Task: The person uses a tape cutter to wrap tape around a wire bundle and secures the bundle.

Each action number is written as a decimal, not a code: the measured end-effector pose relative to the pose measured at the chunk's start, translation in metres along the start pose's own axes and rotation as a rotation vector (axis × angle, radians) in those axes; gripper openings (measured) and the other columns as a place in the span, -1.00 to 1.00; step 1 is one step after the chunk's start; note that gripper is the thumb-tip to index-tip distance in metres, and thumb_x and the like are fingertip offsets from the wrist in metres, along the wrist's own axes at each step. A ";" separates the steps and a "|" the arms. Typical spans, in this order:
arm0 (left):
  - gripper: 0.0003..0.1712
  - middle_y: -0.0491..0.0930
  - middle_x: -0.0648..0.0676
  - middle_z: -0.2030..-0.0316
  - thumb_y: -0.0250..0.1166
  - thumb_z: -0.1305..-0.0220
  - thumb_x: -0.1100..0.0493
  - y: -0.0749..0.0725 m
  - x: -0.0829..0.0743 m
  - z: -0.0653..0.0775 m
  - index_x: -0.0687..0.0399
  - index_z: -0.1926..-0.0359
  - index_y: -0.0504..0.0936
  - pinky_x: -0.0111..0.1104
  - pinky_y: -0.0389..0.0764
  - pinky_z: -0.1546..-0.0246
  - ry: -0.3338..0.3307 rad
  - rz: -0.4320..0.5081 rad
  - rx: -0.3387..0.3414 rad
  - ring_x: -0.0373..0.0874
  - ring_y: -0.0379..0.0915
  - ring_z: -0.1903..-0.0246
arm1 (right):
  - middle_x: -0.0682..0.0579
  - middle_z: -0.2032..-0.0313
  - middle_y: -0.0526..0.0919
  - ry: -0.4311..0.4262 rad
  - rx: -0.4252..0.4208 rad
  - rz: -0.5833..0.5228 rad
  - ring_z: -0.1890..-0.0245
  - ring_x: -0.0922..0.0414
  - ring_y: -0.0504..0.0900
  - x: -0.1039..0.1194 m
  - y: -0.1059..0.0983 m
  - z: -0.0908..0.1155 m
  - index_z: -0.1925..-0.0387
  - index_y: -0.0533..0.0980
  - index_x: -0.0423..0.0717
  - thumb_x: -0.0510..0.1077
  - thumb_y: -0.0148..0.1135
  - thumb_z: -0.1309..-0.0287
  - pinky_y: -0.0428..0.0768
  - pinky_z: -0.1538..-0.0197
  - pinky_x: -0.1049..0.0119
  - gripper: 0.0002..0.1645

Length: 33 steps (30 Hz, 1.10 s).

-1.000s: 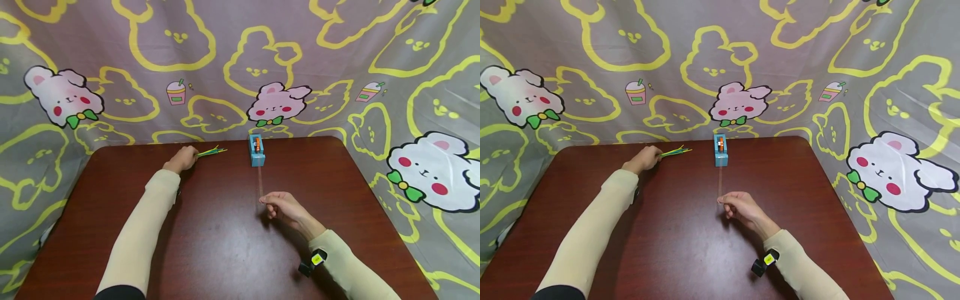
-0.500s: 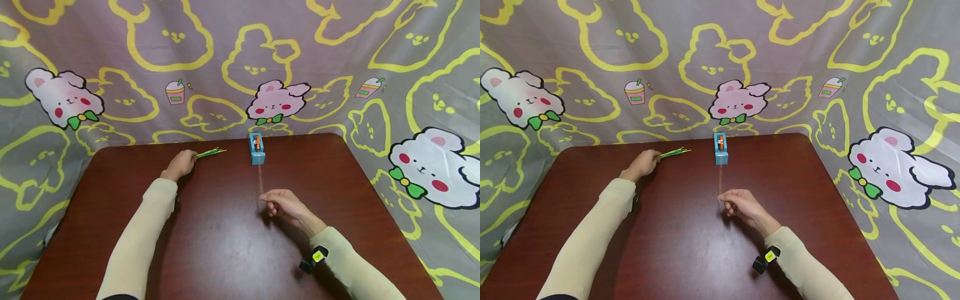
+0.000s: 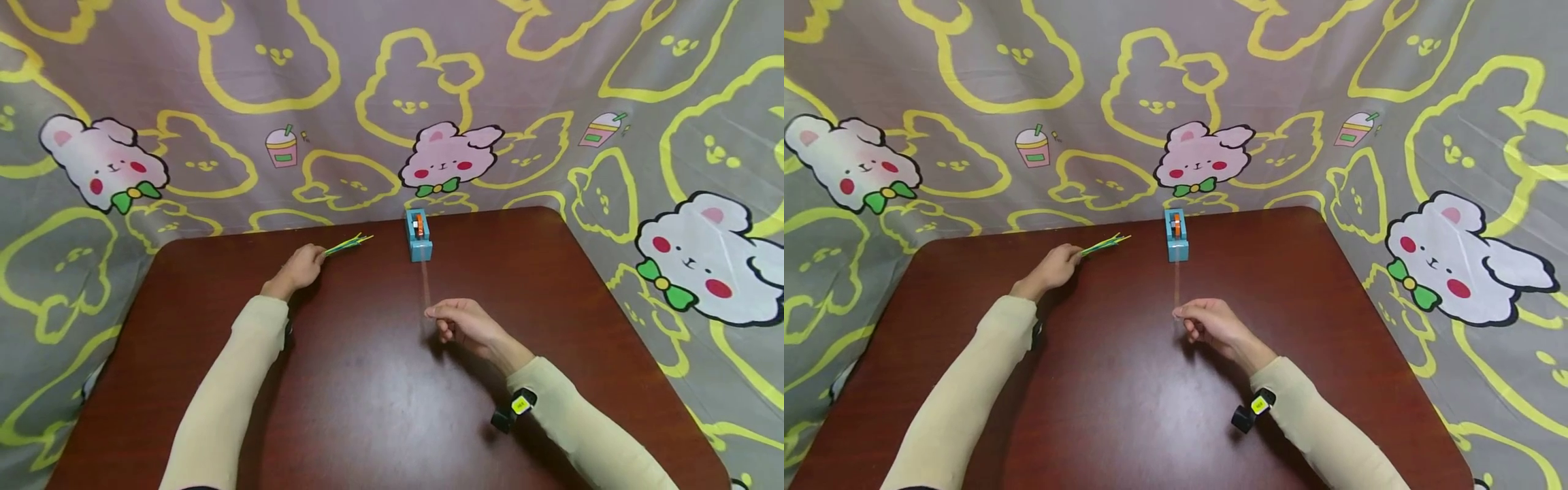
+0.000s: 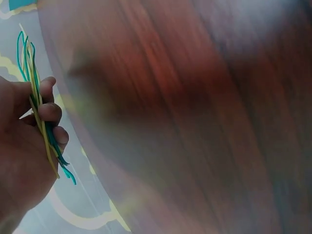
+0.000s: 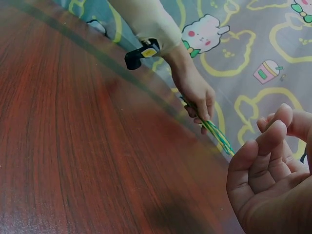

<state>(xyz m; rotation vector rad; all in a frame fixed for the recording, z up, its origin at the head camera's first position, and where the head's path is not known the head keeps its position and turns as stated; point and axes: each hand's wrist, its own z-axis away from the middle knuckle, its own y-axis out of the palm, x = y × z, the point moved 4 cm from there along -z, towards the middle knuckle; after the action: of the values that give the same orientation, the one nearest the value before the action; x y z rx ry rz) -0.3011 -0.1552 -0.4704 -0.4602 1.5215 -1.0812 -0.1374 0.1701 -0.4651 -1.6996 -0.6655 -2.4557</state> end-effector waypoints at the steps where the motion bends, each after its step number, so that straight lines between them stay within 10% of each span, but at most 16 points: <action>1: -0.62 0.49 0.39 -0.02 -0.09 -0.59 0.28 0.000 -0.002 0.001 0.46 -0.15 0.53 0.04 0.42 -0.10 0.011 0.001 -0.009 0.23 0.42 -0.04 | 0.13 0.66 0.47 0.003 -0.001 0.002 0.67 0.27 0.42 0.001 0.000 0.000 0.32 0.69 -0.13 -0.24 0.18 -0.38 0.54 0.42 0.35 -0.81; 33: -0.81 0.61 0.07 0.28 0.15 -0.48 0.27 0.037 -0.065 0.033 0.16 0.12 0.71 -0.09 0.54 0.18 0.195 -0.257 -0.138 0.00 0.55 0.32 | 0.12 0.67 0.48 -0.044 -0.017 0.014 0.67 0.25 0.41 0.017 -0.015 0.011 0.36 0.67 -0.12 -0.26 0.14 -0.38 0.53 0.43 0.36 -0.78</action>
<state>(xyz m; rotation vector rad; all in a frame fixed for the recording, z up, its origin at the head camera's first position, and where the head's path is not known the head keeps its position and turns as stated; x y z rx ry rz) -0.2427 -0.0983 -0.4617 -0.6762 1.7502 -1.2530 -0.1386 0.1912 -0.4511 -1.7635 -0.6369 -2.4280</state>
